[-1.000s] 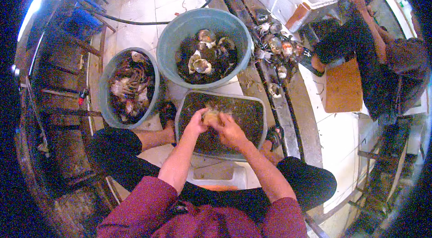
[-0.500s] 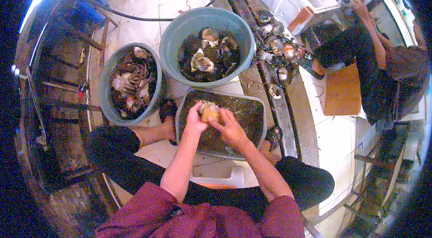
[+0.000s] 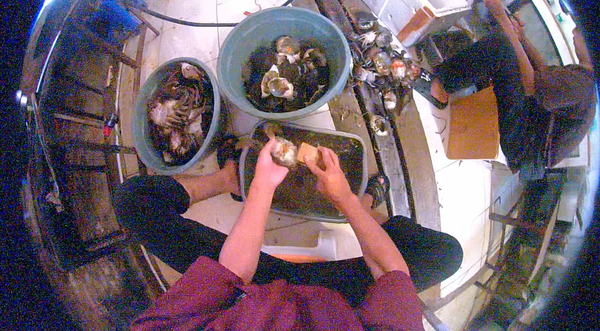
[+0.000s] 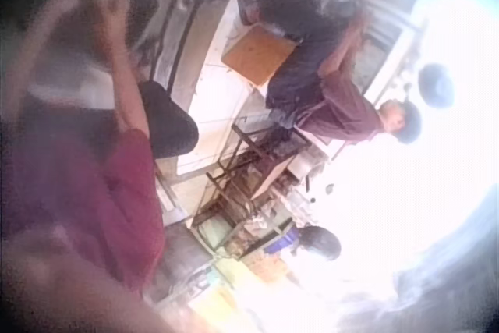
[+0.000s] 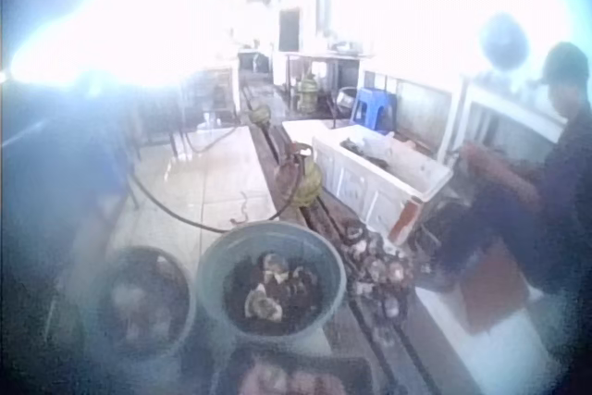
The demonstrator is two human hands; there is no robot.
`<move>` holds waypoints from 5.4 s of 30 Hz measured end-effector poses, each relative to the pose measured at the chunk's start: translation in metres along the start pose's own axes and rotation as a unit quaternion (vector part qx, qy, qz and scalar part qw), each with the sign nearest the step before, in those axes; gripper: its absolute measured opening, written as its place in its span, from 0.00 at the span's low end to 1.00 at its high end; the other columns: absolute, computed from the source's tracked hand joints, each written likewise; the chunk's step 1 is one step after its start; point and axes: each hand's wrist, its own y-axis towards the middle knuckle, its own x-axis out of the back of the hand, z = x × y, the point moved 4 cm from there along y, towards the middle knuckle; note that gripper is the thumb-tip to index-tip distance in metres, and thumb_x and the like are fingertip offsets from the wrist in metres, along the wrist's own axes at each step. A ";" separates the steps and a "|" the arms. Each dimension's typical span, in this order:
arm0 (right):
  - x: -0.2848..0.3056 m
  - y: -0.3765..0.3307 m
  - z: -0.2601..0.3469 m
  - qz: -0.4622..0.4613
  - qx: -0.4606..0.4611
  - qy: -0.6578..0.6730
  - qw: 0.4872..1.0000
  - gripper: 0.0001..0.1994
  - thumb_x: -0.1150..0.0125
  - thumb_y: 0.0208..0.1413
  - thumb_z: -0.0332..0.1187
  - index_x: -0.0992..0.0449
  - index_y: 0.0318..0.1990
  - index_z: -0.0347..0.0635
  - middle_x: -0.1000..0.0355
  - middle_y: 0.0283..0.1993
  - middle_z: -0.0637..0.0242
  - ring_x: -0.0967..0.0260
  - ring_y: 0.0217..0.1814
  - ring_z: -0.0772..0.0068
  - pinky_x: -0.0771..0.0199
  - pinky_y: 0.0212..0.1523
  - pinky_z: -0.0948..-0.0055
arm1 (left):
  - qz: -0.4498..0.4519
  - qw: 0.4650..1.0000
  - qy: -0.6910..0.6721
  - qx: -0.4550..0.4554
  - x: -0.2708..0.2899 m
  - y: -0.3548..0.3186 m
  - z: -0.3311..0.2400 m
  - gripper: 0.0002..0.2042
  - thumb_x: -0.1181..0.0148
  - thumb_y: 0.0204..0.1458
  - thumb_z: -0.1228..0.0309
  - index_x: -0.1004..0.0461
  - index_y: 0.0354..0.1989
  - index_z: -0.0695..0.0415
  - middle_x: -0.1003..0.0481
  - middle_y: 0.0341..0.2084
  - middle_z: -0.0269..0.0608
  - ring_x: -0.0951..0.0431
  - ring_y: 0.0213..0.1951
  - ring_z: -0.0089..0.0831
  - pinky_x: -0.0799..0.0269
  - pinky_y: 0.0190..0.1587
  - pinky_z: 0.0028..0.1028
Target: The person sits on a low stool and cleans crabs using a small wooden block. They scrub the shell of each crab over a rectangular tray and then place the cleaned crab into a large blue basin. Another person is visible in the background working with seafood.
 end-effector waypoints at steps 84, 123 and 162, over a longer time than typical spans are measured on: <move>0.001 0.032 0.033 -0.132 -0.233 -0.025 0.963 0.24 0.49 0.50 0.20 0.31 0.58 0.42 0.39 0.55 0.45 0.42 0.55 0.40 0.40 0.56 0.54 | -0.076 0.969 0.134 -0.193 -0.014 -0.014 0.018 0.13 0.47 0.55 0.63 0.26 0.43 0.57 0.24 0.37 0.37 0.23 0.39 0.30 0.27 0.43 0.31; -0.062 -0.009 -0.022 -0.011 -0.167 0.081 0.983 0.21 0.46 0.49 0.21 0.27 0.53 0.42 0.33 0.52 0.47 0.37 0.55 0.43 0.36 0.57 0.57 | -0.117 0.929 0.342 -0.084 0.094 0.012 0.028 0.30 0.57 0.58 0.42 0.25 0.39 0.62 0.24 0.34 0.40 0.24 0.36 0.29 0.29 0.41 0.32; -0.038 -0.036 -0.023 -0.037 -0.147 -0.039 0.988 0.31 0.49 0.41 0.15 0.28 0.57 0.51 0.42 0.61 0.44 0.43 0.61 0.40 0.39 0.61 0.53 | -0.170 0.809 0.499 -0.259 0.058 0.003 0.005 0.29 0.58 0.61 0.52 0.33 0.16 0.64 0.33 0.12 0.40 0.36 0.19 0.28 0.40 0.25 0.36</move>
